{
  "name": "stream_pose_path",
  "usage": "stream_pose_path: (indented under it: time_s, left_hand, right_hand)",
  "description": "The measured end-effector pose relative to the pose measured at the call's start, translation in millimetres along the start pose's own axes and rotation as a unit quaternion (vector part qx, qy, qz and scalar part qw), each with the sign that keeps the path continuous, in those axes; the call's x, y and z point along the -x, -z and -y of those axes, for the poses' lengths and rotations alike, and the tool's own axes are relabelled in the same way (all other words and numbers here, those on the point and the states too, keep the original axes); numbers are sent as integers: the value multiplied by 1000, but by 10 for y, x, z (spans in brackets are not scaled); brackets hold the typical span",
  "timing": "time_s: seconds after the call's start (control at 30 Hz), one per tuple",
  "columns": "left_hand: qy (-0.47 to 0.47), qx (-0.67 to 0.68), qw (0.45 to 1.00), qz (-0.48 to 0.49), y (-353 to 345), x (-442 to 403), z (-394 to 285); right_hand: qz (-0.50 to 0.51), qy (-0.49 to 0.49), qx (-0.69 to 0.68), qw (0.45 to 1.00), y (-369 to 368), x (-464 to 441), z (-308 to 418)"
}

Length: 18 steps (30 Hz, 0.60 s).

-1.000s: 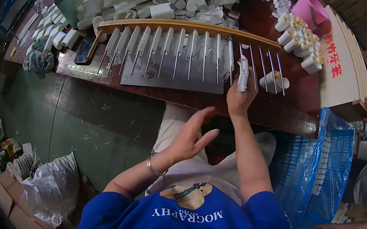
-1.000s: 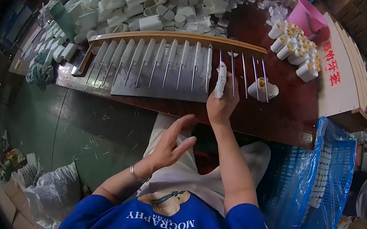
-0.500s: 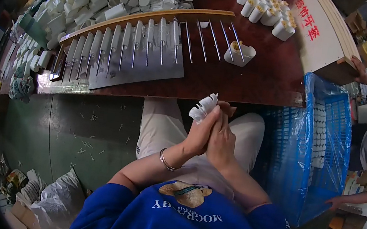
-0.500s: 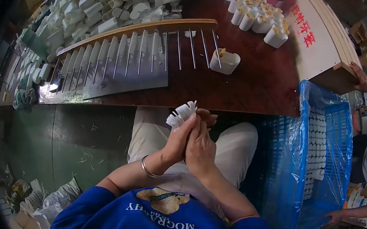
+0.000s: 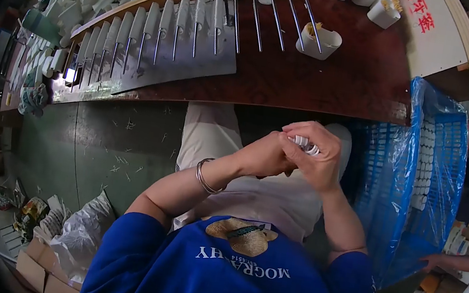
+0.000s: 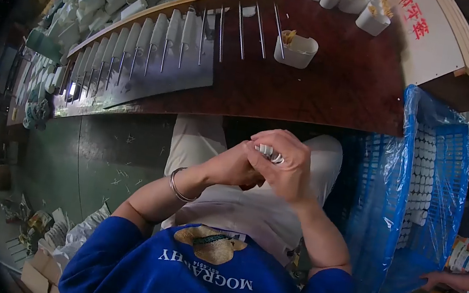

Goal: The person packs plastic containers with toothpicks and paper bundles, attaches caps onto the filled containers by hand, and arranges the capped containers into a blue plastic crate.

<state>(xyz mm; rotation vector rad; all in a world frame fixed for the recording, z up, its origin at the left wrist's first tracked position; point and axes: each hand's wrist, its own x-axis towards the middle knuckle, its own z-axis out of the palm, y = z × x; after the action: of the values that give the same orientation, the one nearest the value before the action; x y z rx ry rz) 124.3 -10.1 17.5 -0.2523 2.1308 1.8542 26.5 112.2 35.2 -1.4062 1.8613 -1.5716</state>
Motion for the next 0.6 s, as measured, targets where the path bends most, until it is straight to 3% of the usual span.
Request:
stream_pose_path:
  time_s: [0.03,0.07,0.13,0.17,0.23,0.27,0.3,0.37,0.4,0.47,0.5,0.6]
  left_hand:
    - [-65,-32,996,-56,-40,-4,23]
    - [-65,-31,996,-56,-76,-30,64]
    - [-158,-157,962,-160,-126,-94,108]
    - [-163,-159,960,-161,-147,-123,93]
    - [-102,-308,917,-232,-203,-151,31]
    - [-117,-357,898,-231,-198,-177,5]
    - [-103,-390,888,-220,-216,-225,-49]
    - [-119,-454,856,-218,-245,-360,-115]
    - [-121,-455,855,-219,-230,-414,-166]
    - [-157,-469,829,-262,-199,-518,-279]
    - [-179,-523,771,-316,-259,-606,-290]
    - [-177,-580,736,-300,-212,-795,-310]
  right_hand:
    - [-63,19,28,997,-88,36,-33]
    - [-62,19,29,997,-145,75,-70]
    - [-166,-75,32,983,-196,130,-132]
    - [-167,-71,34,983,-178,123,-149]
    - [-194,-128,21,972,-150,138,-170]
    - [-147,-184,35,971,-51,197,-262]
    - [-149,-180,37,972,-12,157,-259]
    - [-237,-206,30,949,54,71,-231]
    - [-242,-276,-43,929,120,52,-241]
    - [-241,-260,-92,931,236,-4,-265]
    - [-269,-283,-28,920,265,-42,-276]
    - [-316,-280,-19,906,317,-180,-405]
